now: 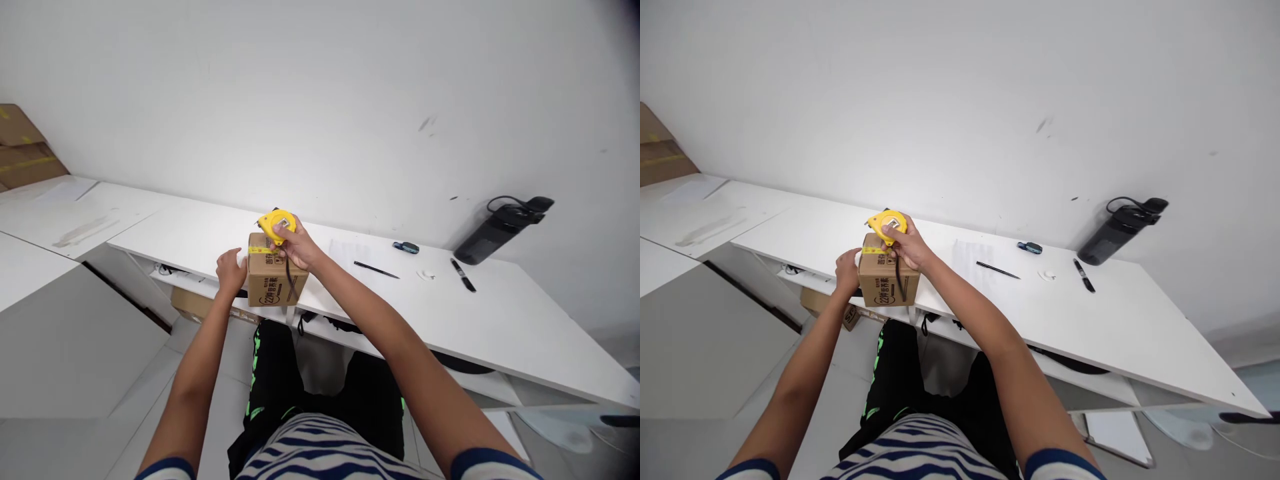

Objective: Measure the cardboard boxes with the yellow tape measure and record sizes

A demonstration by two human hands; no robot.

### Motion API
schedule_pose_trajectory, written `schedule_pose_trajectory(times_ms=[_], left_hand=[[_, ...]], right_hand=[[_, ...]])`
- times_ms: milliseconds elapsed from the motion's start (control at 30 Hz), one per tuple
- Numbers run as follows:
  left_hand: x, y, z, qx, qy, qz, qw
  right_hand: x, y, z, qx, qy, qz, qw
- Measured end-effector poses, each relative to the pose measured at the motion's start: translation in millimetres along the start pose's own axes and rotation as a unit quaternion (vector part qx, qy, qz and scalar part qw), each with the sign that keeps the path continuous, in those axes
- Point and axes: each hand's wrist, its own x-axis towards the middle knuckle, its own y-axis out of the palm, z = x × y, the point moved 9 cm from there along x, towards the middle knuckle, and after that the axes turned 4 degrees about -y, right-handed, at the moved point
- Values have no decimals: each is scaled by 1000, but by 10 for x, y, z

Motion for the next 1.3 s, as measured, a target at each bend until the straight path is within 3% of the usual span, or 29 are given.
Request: schedule_pose_trajectory(times_ms=[100,200,333,433,567,700,867,1067,1300], left_hand=[[-198,-151,-23,-216,-82,5,973],[-535,-17,-217,-353,-113,98,923],[-729,65,-415,-365,-116,77,920],[-663,177,-508,-386,-113,107,909],[-551,192,-535,-376,-93,111,915],[-537,168,-516,-359,-87,78,926],[-522,136,-562,-339,-69,47,937],[-465,145,-612,-332,-64,23,941],[-440,194,-617,-338,-63,33,938]], right_hand=[[61,106,-71,-13,-12,-10,1000],[115,72,-100,-61,-22,-19,998],[161,49,-4,-213,-53,36,975],[143,110,40,-353,-66,103,927],[106,144,69,-486,-71,118,863],[35,121,160,-548,-65,125,824],[-304,-216,428,-562,-34,122,817],[-846,-772,645,-566,4,59,822],[-958,-802,665,-570,-1,53,820]])
